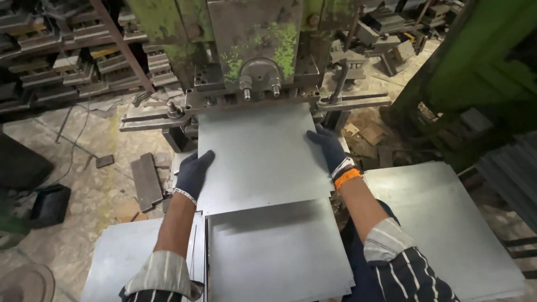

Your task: Feeding metal sheets into a stamping machine and stacking the processed parts.

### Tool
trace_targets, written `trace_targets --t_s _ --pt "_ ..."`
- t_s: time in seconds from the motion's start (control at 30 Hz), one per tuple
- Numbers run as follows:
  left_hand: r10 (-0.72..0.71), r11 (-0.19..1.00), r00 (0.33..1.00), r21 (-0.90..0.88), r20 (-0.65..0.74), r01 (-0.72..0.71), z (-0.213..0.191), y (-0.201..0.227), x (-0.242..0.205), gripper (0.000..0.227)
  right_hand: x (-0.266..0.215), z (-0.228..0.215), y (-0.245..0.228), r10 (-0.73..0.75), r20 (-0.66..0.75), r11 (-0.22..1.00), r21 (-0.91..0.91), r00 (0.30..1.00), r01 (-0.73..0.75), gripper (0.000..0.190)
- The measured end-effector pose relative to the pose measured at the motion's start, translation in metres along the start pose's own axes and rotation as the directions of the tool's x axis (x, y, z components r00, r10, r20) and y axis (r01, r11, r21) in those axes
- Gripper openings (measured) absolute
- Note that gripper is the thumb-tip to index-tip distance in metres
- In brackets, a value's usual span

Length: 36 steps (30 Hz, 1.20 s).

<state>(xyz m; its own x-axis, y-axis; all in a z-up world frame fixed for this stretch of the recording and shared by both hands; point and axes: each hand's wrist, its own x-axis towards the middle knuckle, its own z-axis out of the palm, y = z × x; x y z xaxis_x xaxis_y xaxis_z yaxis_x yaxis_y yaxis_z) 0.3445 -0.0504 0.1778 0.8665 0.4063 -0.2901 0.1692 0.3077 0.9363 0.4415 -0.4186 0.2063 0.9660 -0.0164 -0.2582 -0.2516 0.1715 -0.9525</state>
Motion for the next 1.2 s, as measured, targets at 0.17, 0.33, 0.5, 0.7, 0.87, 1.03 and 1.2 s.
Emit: trace_targets --t_s 0.17,0.33,0.5,0.7,0.87,1.03,1.2 --pt "-0.026 0.984 0.999 0.173 -0.021 0.03 0.008 0.015 -0.019 0.056 -0.027 0.014 -0.018 0.004 -0.034 0.999 -0.039 0.999 -0.005 0.072" --pt "-0.046 0.995 0.999 0.082 -0.03 0.048 0.01 0.006 -0.001 0.06 -0.008 0.005 -0.01 0.028 -0.015 0.999 0.033 0.999 -0.028 0.068" --pt "-0.048 0.991 0.996 0.118 -0.07 0.056 0.011 0.014 -0.015 0.058 -0.001 0.003 -0.008 0.025 -0.024 0.997 0.073 0.999 -0.023 0.065" --pt "-0.017 0.985 0.994 0.169 -0.105 0.034 0.016 0.024 -0.029 0.056 0.011 -0.003 -0.003 0.058 0.022 0.989 0.131 0.998 -0.061 0.06" --pt "-0.011 0.98 0.993 0.197 -0.121 0.035 0.022 0.037 -0.047 0.054 -0.001 -0.002 -0.014 0.102 0.063 0.989 0.104 0.993 -0.109 0.06" --pt "0.004 0.994 0.992 0.106 -0.128 0.01 0.021 0.029 -0.039 0.059 0.002 -0.003 -0.014 0.12 0.103 0.986 0.103 0.987 -0.13 0.059" --pt "0.041 0.975 0.99 0.22 -0.133 -0.011 0.02 0.028 -0.041 0.055 0.001 -0.011 -0.011 0.087 0.12 0.994 0.053 0.989 -0.094 0.053"
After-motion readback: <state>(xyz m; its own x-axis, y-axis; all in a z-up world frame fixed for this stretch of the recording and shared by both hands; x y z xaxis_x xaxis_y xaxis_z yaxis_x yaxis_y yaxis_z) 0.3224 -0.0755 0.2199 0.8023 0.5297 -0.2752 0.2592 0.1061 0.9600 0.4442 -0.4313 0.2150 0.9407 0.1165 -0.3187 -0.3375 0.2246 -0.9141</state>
